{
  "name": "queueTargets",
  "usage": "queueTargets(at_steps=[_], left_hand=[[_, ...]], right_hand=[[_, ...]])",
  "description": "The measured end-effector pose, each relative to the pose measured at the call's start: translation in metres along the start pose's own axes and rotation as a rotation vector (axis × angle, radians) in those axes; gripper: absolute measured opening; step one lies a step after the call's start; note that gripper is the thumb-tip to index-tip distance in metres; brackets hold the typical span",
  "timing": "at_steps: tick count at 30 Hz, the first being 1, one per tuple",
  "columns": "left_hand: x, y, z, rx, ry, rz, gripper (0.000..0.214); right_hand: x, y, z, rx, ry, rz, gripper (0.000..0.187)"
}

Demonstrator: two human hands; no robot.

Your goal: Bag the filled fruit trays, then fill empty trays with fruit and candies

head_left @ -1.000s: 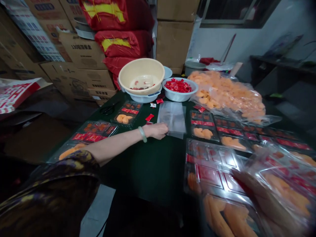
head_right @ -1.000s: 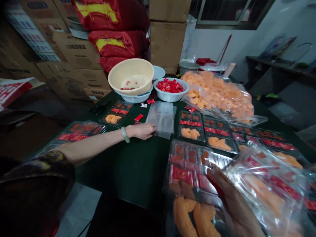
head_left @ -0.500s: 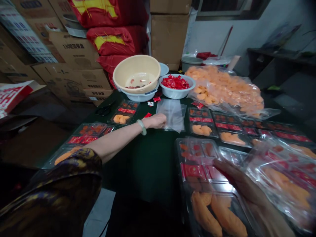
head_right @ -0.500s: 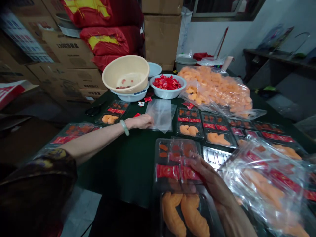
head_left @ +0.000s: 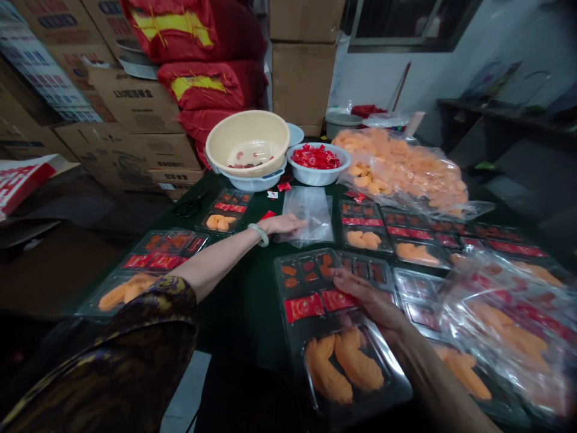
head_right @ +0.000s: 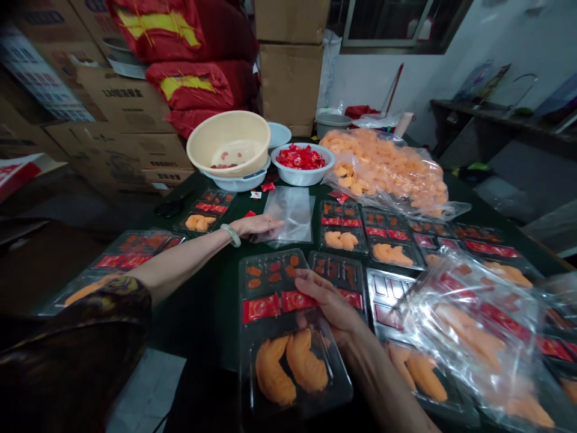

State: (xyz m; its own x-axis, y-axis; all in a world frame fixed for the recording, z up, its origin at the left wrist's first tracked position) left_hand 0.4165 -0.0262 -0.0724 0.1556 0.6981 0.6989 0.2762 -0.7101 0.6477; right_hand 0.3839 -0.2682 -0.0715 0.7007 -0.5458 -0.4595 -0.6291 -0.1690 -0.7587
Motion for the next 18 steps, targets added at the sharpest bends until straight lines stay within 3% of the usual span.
queueTargets(at_steps=[5, 11, 13, 18], left_hand=[[0.001, 0.000, 0.008, -0.065, 0.063, 0.036, 0.019], [-0.009, 0.017, 0.001, -0.207, 0.371, 0.222, 0.025], [-0.015, 0.028, -0.012, -0.288, 0.372, 0.290, 0.028], [-0.032, 0.045, -0.053, -0.474, 0.234, 0.402, 0.031]], right_hand=[[-0.007, 0.007, 0.011, 0.004, -0.061, 0.009, 0.032], [-0.020, 0.004, 0.022, 0.011, -0.097, 0.001, 0.032], [-0.025, 0.003, 0.023, -0.005, -0.112, -0.008, 0.032], [-0.028, 0.011, 0.016, -0.049, -0.163, -0.054, 0.026]])
Point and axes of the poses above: each hand's wrist, its own z-axis towards the middle knuckle, its own x-axis out of the back of the hand, y = z × x, the point moved 5 cm from there along z, towards the middle knuckle, and after that the axes turned 3 degrees about x, right-handed, at the moved point
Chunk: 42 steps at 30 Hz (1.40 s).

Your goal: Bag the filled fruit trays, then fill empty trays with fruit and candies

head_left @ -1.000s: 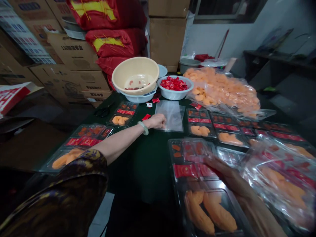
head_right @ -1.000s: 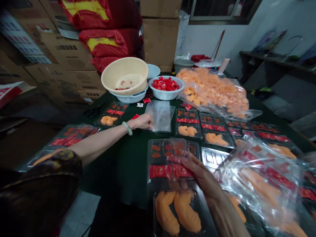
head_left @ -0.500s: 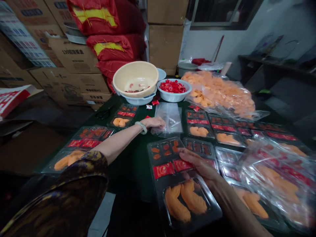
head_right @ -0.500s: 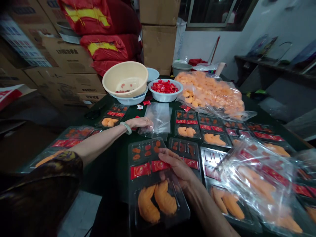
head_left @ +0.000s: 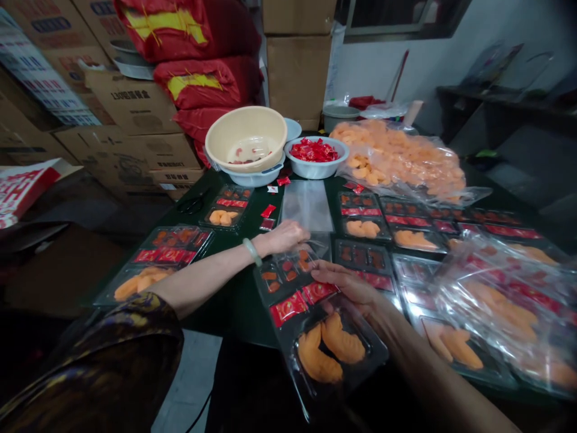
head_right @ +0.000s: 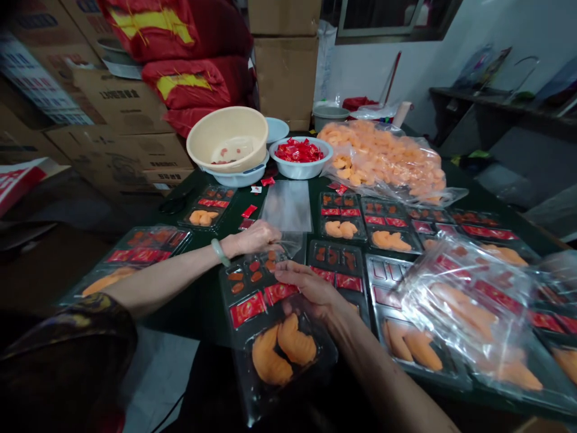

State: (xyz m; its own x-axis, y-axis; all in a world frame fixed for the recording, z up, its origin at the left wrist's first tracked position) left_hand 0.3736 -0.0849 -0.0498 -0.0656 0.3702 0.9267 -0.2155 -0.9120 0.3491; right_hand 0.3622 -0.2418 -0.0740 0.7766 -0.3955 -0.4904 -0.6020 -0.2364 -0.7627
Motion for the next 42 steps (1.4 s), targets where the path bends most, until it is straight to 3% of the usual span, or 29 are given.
queueTargets(at_steps=[5, 11, 14, 17, 21, 26, 30, 35, 39, 42], left_hand=[[-0.004, 0.018, -0.039, -0.049, -0.098, -0.082, 0.039], [-0.016, 0.019, -0.080, 0.121, -0.219, -0.388, 0.034], [-0.018, 0.014, -0.092, 0.138, -0.248, -0.484, 0.030], [-0.019, 0.010, -0.094, 0.160, -0.264, -0.471, 0.027], [-0.018, 0.011, -0.092, 0.227, -0.210, -0.396, 0.007], [-0.023, 0.027, -0.094, 0.186, -0.094, 0.035, 0.007], [-0.024, 0.030, -0.096, 0.199, 0.010, 0.125, 0.021], [-0.008, 0.038, -0.092, -0.032, 0.043, 0.055, 0.020], [0.012, 0.041, -0.091, -0.091, -0.033, -0.117, 0.023], [0.021, 0.045, -0.092, -0.059, -0.132, -0.262, 0.022]], right_hand=[[0.003, 0.018, -0.017, -0.059, 0.018, -0.052, 0.020], [-0.009, 0.030, -0.032, -0.146, 0.128, -0.093, 0.013], [-0.017, 0.033, -0.036, -0.144, 0.173, -0.083, 0.008], [-0.019, 0.036, -0.040, -0.151, 0.228, -0.090, 0.008], [-0.015, 0.039, -0.045, -0.155, 0.265, -0.103, 0.007], [-0.014, 0.045, -0.044, -0.139, 0.245, -0.083, 0.008], [-0.024, 0.045, -0.036, -0.112, 0.158, -0.111, 0.010], [-0.039, 0.044, -0.022, -0.119, -0.009, -0.164, 0.013], [-0.034, 0.041, -0.022, -0.091, 0.023, -0.137, 0.017], [-0.027, 0.038, -0.025, -0.039, 0.054, -0.119, 0.015]])
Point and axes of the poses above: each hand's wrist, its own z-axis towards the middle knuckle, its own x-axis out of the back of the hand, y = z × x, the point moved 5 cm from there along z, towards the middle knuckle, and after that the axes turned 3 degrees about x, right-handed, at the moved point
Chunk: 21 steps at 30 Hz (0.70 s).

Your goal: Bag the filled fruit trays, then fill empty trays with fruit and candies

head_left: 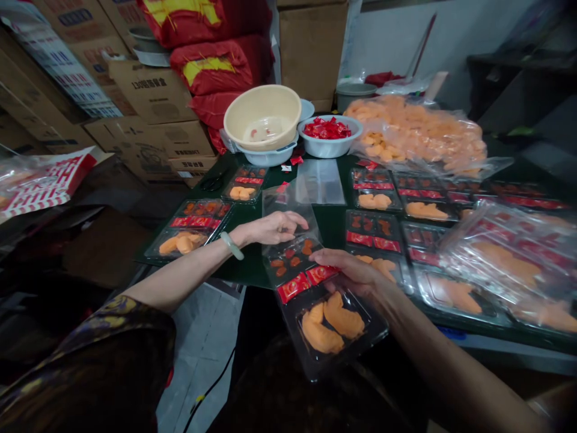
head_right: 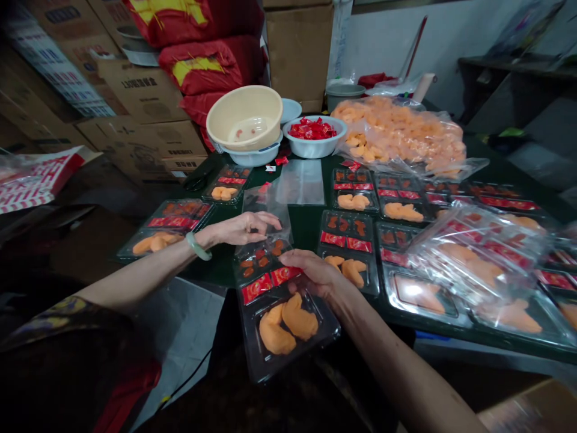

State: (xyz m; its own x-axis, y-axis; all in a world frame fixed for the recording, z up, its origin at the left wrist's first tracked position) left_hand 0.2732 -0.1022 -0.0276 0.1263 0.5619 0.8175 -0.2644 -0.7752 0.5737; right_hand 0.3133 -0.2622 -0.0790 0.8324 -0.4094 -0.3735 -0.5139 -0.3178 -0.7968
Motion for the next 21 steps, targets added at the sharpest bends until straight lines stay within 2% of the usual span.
queueTargets(at_steps=[3, 5, 10, 12, 15, 17, 19, 21], left_hand=[[-0.001, 0.007, 0.000, 0.064, -0.051, -0.046, 0.020], [-0.006, 0.013, 0.002, 0.071, -0.053, -0.003, 0.020], [-0.023, 0.026, 0.007, 0.033, -0.053, 0.214, 0.019], [-0.026, 0.032, 0.009, 0.014, -0.052, 0.289, 0.020], [-0.026, 0.039, 0.008, -0.007, -0.054, 0.316, 0.016], [-0.024, 0.041, 0.003, -0.016, -0.003, 0.324, 0.016], [-0.021, 0.037, -0.006, 0.010, 0.124, 0.376, 0.014], [-0.019, 0.028, -0.018, 0.097, 0.277, 0.443, 0.011]], right_hand=[[0.003, 0.001, -0.003, -0.005, 0.039, 0.006, 0.014], [0.002, 0.002, -0.006, -0.018, 0.102, -0.019, 0.021], [-0.005, 0.000, -0.015, 0.088, 0.247, -0.105, 0.060], [-0.007, 0.001, -0.016, 0.145, 0.248, -0.117, 0.077], [-0.007, 0.002, -0.015, 0.190, 0.201, -0.127, 0.084], [-0.005, 0.003, -0.016, 0.205, 0.188, -0.112, 0.082], [-0.002, 0.003, -0.017, 0.221, 0.199, -0.087, 0.081], [-0.001, 0.004, -0.020, 0.227, 0.217, -0.053, 0.081]])
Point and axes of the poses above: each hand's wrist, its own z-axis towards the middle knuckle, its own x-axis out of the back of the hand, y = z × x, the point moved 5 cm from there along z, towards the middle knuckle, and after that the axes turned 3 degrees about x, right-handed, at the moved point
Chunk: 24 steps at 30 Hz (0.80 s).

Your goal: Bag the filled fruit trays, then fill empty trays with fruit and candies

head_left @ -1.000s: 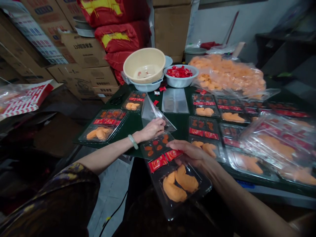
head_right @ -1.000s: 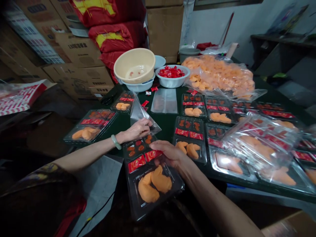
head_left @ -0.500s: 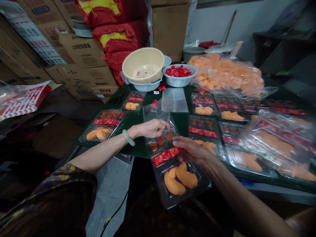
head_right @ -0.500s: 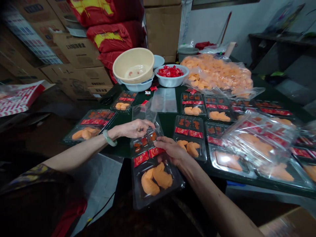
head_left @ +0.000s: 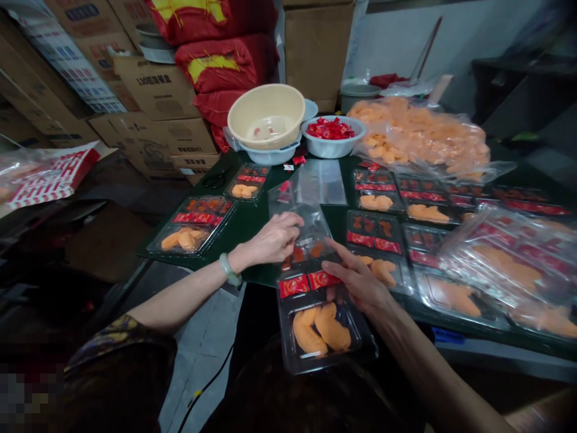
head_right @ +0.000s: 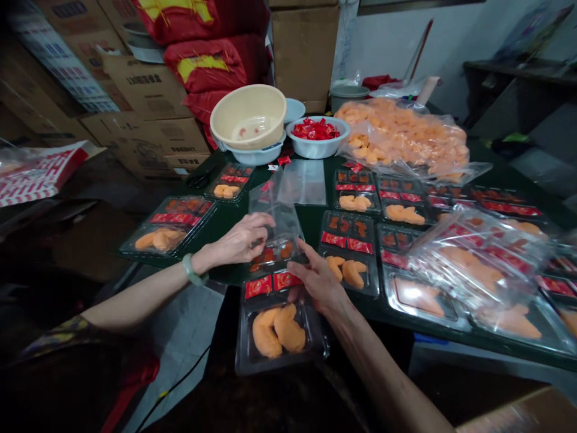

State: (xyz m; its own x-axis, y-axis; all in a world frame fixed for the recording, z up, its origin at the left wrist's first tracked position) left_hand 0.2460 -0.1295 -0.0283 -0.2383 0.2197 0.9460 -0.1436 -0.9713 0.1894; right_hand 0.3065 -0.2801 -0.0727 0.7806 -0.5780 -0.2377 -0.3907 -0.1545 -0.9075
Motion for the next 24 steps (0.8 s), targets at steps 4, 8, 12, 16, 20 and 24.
queueTargets(at_steps=[4, 8, 12, 16, 20, 24], left_hand=[[-0.006, -0.029, -0.026, 0.361, 0.105, 0.057, 0.009], [-0.014, -0.045, -0.043, 0.564, 0.033, -0.140, 0.024], [-0.014, -0.038, -0.050, 0.515, 0.036, -0.343, 0.020], [-0.011, -0.015, -0.062, 0.493, 0.050, -0.144, 0.018], [-0.013, 0.020, -0.081, 0.453, -0.003, -0.087, 0.019], [-0.008, 0.042, -0.101, 0.463, -0.011, -0.243, 0.020]], right_hand=[[0.002, 0.005, -0.003, -0.007, 0.056, 0.061, 0.084], [0.000, 0.011, -0.004, 0.003, 0.073, 0.110, 0.083], [0.000, 0.016, -0.008, 0.037, 0.128, 0.142, 0.084], [-0.002, 0.019, -0.014, 0.063, 0.189, 0.158, 0.079], [-0.002, 0.026, -0.021, 0.051, 0.281, 0.136, 0.068], [-0.002, 0.037, -0.028, -0.004, 0.327, 0.084, 0.048]])
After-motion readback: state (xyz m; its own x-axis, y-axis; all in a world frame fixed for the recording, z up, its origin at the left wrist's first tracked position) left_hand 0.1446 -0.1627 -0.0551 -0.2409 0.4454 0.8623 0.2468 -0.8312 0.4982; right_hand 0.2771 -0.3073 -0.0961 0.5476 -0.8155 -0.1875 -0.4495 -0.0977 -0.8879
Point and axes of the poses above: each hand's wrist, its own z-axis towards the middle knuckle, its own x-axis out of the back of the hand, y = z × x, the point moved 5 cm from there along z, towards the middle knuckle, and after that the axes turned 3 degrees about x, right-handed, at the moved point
